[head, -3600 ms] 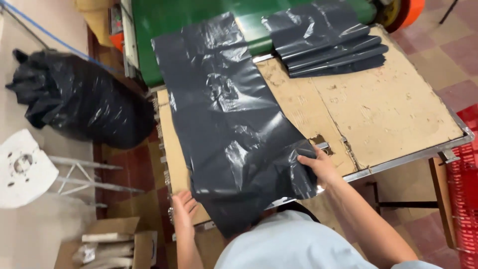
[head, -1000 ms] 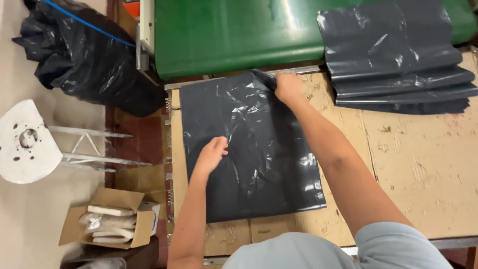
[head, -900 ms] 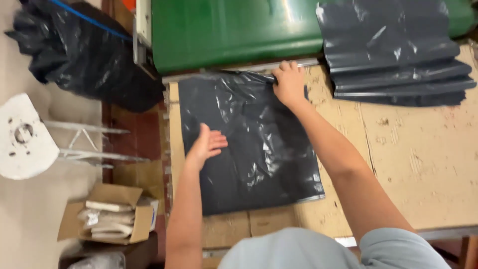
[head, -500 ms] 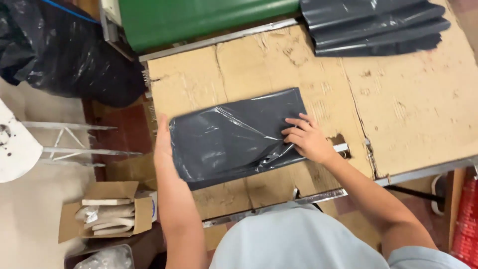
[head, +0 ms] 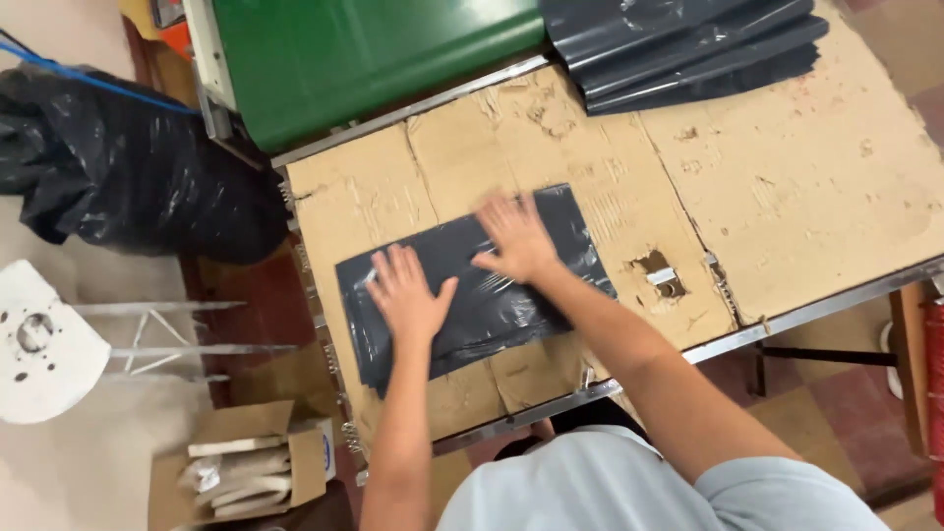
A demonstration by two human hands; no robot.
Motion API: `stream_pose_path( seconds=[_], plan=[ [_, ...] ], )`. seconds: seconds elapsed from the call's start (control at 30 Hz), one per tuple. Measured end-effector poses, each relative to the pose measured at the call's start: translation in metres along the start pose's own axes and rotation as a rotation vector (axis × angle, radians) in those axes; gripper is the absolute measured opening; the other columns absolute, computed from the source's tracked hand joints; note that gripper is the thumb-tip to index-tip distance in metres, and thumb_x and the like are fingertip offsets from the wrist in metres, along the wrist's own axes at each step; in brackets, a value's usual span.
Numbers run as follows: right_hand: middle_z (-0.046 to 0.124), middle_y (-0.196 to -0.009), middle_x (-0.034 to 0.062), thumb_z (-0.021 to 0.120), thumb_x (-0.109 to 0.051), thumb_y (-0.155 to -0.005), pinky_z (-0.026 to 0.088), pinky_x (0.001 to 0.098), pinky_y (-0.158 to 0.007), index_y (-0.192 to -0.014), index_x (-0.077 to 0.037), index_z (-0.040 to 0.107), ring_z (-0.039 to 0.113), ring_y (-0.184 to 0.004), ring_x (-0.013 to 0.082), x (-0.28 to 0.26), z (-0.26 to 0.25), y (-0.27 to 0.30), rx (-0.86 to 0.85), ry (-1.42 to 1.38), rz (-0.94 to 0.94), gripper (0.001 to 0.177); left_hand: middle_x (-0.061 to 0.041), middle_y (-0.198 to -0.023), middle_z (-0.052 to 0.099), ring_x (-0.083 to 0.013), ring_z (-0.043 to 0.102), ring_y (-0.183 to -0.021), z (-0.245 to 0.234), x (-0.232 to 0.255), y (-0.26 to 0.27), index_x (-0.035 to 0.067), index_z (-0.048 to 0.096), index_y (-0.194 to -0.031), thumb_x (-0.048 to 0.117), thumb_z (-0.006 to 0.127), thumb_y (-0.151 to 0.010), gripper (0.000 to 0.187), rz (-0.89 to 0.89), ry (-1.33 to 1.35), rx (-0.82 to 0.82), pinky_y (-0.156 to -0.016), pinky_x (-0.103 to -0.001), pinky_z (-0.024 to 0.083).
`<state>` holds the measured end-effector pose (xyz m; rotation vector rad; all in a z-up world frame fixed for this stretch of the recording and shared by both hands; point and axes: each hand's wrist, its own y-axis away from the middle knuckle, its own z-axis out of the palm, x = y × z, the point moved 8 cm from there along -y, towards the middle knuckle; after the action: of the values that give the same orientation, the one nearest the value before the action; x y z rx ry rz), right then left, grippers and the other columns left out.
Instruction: The person retrieves black plastic sheets from a green conveyor belt, folds them by hand on a wooden table, and stacks them into a red plastic crate. The process involves repeatedly picking up sheets, folding them into smaller rectangles, and placing them into the crate.
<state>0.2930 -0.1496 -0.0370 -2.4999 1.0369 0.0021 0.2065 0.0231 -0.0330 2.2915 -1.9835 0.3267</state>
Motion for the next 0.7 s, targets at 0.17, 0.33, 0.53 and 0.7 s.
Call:
stream_pose_path(
  seconds=[0.17,0.33,0.53,0.7],
  plan=[
    [0.032,-0.161,0.0218,0.042,-0.067,-0.096,0.004,0.0600,-0.125,-0.157,-0.001,0.029,0.019,-0.152,0.0373,0.122,-0.030,0.049,-0.232,0.322,0.467,0.091,-0.019,-0.164,0.025,-0.0388,0.018,-0.153,-0.026,-0.054,0.067,0.002,0.029,-0.155,0.054,0.064,-0.081,0.097,0.053,0.049,-0.056,-0.116,-0.065,0.024],
    [0.042,-0.150,0.0254,0.072,-0.042,-0.078,0.019,0.0595,-0.119,-0.142,0.002,0.045,0.032,-0.144,0.0454,-0.076,-0.042,0.071,-0.235,-0.172,-0.062,0.082,-0.007,-0.113,0.050,-0.0264,0.045,-0.109,-0.027,-0.035,0.128,0.008,0.054,-0.106,0.049,0.064,-0.087,0.047,0.612,-0.083,0.081,-0.086,-0.045,0.040],
    [0.053,-0.144,0.0179,0.060,-0.039,-0.091,0.024,0.0512,-0.120,-0.130,-0.001,0.058,0.042,-0.142,0.0335,-0.160,0.000,0.162,-0.392,-0.447,-0.151,0.054,0.000,-0.085,0.076,-0.0216,0.070,-0.080,-0.045,0.038,0.123,0.016,0.073,-0.077,0.035,0.053,-0.092,0.031,0.456,0.245,-0.762,-0.072,-0.037,0.050],
    [0.056,-0.082,-0.0089,0.056,-0.043,-0.101,0.042,0.0243,-0.071,-0.084,-0.014,0.061,0.049,-0.079,0.0031,-0.091,0.009,0.195,-0.351,-1.452,0.705,0.033,-0.009,-0.105,0.063,-0.0216,0.062,-0.097,0.009,-0.084,0.071,0.008,0.064,-0.111,0.033,0.057,-0.091,0.033,-0.625,1.103,-0.658,-0.090,-0.035,0.048]
  ],
)
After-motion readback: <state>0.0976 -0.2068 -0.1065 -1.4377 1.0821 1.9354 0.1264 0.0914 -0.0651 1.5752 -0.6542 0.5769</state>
